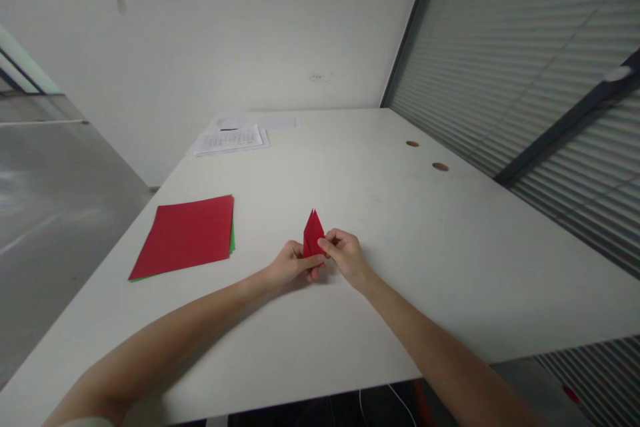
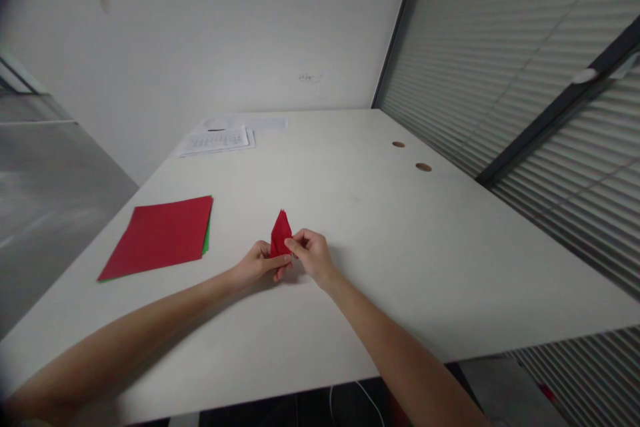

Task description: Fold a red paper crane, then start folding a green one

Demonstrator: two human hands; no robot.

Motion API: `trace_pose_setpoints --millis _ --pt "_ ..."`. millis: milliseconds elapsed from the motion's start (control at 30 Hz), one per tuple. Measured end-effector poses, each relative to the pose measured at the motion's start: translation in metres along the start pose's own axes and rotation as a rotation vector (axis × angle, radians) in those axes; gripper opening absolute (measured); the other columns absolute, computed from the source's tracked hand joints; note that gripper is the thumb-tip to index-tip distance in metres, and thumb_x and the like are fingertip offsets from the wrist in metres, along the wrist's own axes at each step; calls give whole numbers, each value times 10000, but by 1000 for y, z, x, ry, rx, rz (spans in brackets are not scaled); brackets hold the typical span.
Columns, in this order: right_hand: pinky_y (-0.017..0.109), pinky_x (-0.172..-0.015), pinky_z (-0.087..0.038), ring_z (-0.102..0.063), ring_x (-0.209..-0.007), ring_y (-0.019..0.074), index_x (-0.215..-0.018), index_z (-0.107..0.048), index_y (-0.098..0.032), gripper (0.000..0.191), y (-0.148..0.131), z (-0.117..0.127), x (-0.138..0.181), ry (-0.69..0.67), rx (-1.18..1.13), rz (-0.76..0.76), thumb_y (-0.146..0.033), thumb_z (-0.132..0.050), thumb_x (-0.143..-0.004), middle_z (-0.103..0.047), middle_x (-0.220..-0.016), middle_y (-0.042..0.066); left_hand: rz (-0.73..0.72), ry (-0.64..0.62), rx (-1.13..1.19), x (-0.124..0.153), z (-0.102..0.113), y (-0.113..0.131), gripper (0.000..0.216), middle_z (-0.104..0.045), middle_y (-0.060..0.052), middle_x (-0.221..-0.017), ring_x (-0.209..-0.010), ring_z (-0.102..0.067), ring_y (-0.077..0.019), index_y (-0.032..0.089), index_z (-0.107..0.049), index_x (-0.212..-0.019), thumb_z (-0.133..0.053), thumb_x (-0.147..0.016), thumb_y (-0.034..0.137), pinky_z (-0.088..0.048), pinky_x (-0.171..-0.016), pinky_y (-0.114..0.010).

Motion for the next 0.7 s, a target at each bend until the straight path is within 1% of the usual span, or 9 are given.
trace_pose_setpoints --millis 67,167,233,300,367,467,567,633,700 --pt "222 -404 -345 -445 -413 86 -581 -508 -198 391 0 -1 1 2 -24 -11 -498 -744 -667 -502 -474 -55 12 2 12 -1 -1 -2 475 -624 -62 -532 -455 -539 -99 73 -668 -628 -755 -671 538 -404 -492 -241" --pt "240 -370 -355 -471 -362 111 -617 -481 -213 388 6 -9 3 -64 -110 -77 -504 -729 -685 -538 -456 -52 -1 22 17 -3 0 -2 466 -657 -80 -591 -515 -585 -117 68 -683 -668 -771 -657 525 -447 -545 -254" --pt "248 -382 -374 -496 -366 124 -631 -474 -216 386 9 -13 4 -85 -142 -101 -503 -722 -696 -553 -453 -48 -9 37 -11 -2 2 -2 453 -637 -63 -555 -493 -562 -100 75 -664 -621 -768 -666 513 -434 -529 -241" --pt "243 -413 -385 -505 -399 116 -623 -489 -207 383 10 -11 4 -54 -128 -91 -497 -730 -690 -554 -464 -46 -4 42 -35 -1 3 -2 446 -594 -32 -494 -440 -507 -75 88 -631 -572 -760 -679 501 -393 -479 -222" --pt "232 -429 -372 -485 -423 98 -603 -504 -197 384 10 -9 5 -26 -103 -80 -489 -741 -679 -545 -476 -46 8 30 -40 1 2 -2 433 -555 -5 -452 -399 -458 -61 94 -621 -578 -760 -679 492 -351 -436 -210" --pt "228 -435 -347 -457 -432 89 -592 -500 -195 378 10 -9 4 -47 -124 -85 -473 -738 -688 -534 -477 -48 21 24 -29 1 1 -3 430 -551 -2 -444 -384 -453 -65 91 -637 -622 -761 -677 499 -348 -426 -211" --pt "223 -437 -326 -424 -427 78 -583 -494 -194 376 8 -4 1 -36 -161 -60 -454 -742 -693 -493 -464 -63 10 0 41 0 -2 -3 486 -635 -68 -539 -443 -541 -101 76 -658 -655 -729 -698 554 -419 -490 -239" --pt "219 -436 -324 -406 -426 70 -578 -504 -191 372 7 0 -1 -5 -166 -39 -443 -756 -683 -460 -460 -74 -2 -39 113 0 -6 -2 558 -687 -130 -639 -516 -607 -145 60 -680 -702 -666 -731 618 -470 -557 -279" --pt "218 -427 -330 -412 -417 69 -582 -510 -191 370 8 1 -2 -7 -174 -43 -442 -765 -676 -462 -466 -75 -26 -69 149 0 -8 0 611 -708 -168 -706 -571 -642 -181 48 -695 -733 -603 -766 651 -500 -617 -318"
Point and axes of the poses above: each hand's wrist, its own x-axis away from the middle knuckle, its own z-axis out of the back of the hand, y = z × x, the point moved 8 cm from there along -x, towards the middle knuckle
